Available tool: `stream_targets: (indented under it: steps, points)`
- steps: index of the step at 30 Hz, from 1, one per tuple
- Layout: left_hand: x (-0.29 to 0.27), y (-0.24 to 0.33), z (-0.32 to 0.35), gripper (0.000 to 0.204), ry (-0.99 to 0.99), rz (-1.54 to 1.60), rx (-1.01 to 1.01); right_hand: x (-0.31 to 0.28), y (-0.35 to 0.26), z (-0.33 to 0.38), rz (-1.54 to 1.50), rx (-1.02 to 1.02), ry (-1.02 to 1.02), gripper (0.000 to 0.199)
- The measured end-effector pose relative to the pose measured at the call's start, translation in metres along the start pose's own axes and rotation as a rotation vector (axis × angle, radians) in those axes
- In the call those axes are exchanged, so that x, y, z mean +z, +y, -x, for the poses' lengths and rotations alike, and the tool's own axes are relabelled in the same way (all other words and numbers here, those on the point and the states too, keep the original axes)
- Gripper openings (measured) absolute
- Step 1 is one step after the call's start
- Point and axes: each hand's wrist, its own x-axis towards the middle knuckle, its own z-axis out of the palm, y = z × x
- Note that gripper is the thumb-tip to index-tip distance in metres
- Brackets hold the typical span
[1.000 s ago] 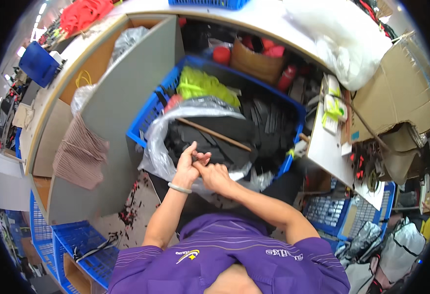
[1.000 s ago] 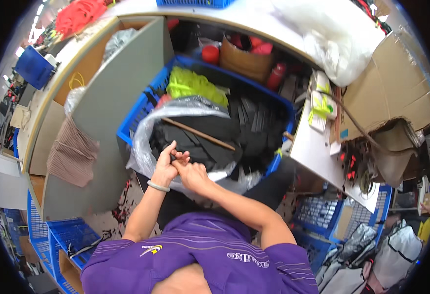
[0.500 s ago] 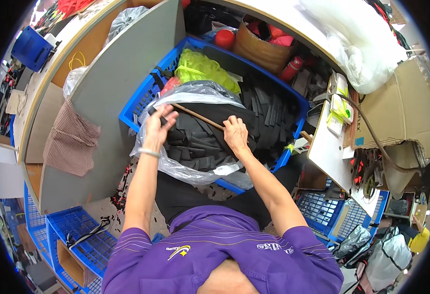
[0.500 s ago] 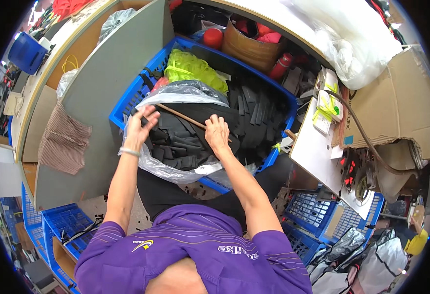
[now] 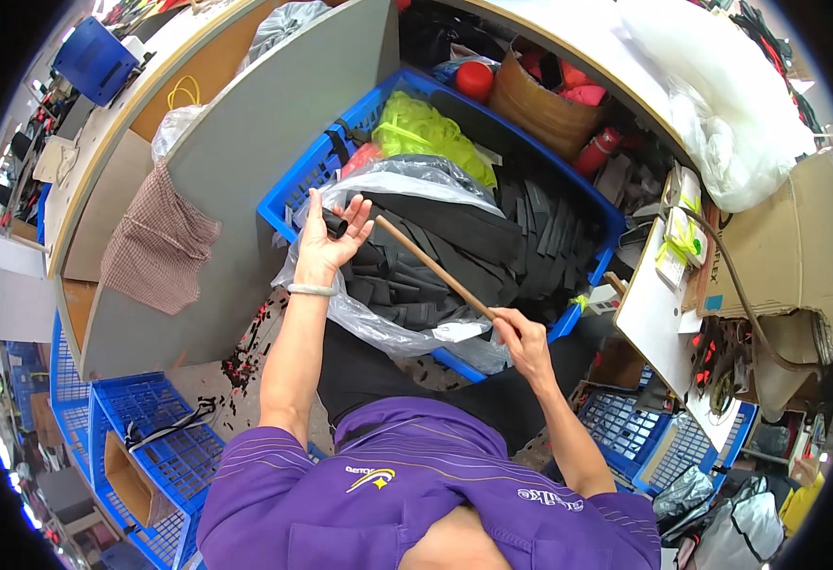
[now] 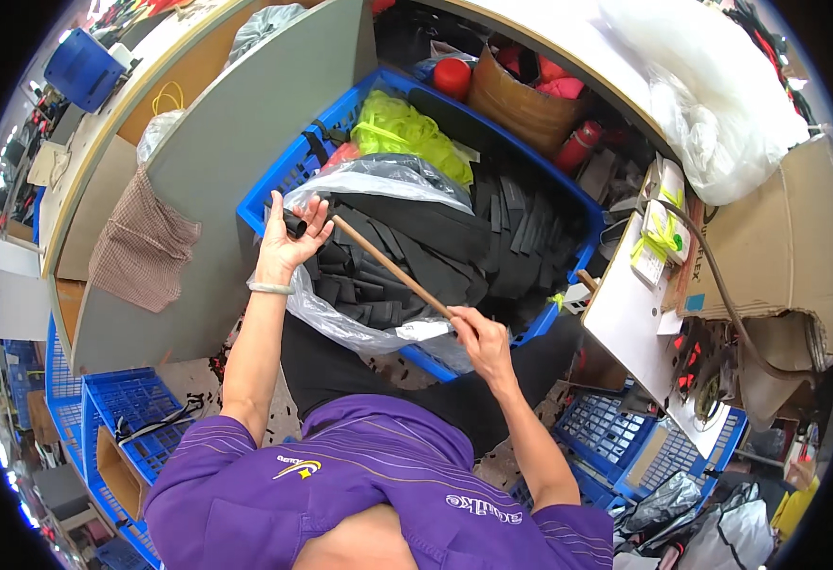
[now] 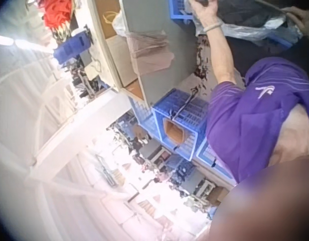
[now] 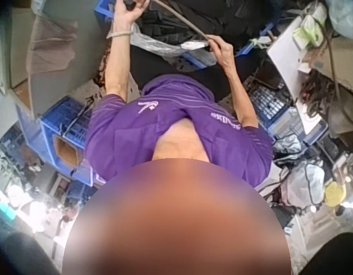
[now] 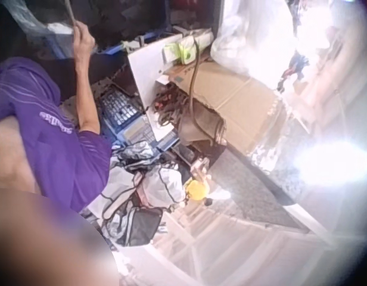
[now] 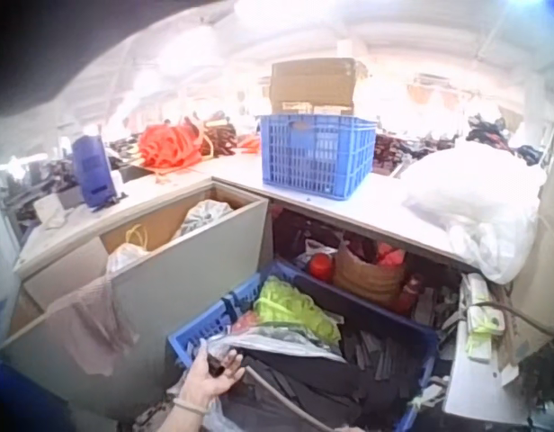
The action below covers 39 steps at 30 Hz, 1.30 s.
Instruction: Assembling and inspecting black plastic/rubber components using a wooden stick tool in a manufacturing facility.
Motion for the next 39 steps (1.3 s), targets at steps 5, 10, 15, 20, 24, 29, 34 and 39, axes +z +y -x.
stream_targets:
  steps: [5, 10, 15, 20, 24, 29, 34, 39]
  points:
    - [0.014, -0.013, 0.018, 0.049, -0.072, -0.036, 0.005, 0.009, -0.026, 0.017, -0.061, -0.007, -0.018, 0.022]
    - [0.025, -0.027, 0.033, 0.045, -0.158, -0.200, 0.157, 0.020, -0.039, 0.018, 0.019, -0.132, 0.055, 0.022]
    - [0.036, -0.058, 0.041, 0.037, -0.461, -0.418, 0.521, 0.057, -0.064, 0.008, -0.250, 0.054, 0.002, 0.017]
    - [0.070, -0.048, 0.078, 0.040, -0.517, -0.434, 0.411, 0.020, -0.088, 0.009, -0.824, 0.337, -0.274, 0.027]
    - [0.071, -0.039, 0.081, 0.042, -0.508, -0.363, 0.560, 0.013, -0.088, 0.030, -0.902, 0.405, -0.284, 0.037]
    - [0.076, -0.048, 0.084, 0.037, -0.592, -0.454, 0.618, 0.048, -0.109, 0.017, -1.170, 0.459, -0.329, 0.038]
    - [0.093, 0.006, 0.112, 0.040, -0.656, -0.534, 0.432, -0.001, -0.122, -0.003, -0.537, 0.151, -0.272, 0.033]
    - [0.101, -0.026, 0.105, 0.038, -0.674, -0.407, 0.628, 0.026, -0.138, -0.019, -0.610, 0.086, -0.178, 0.028]
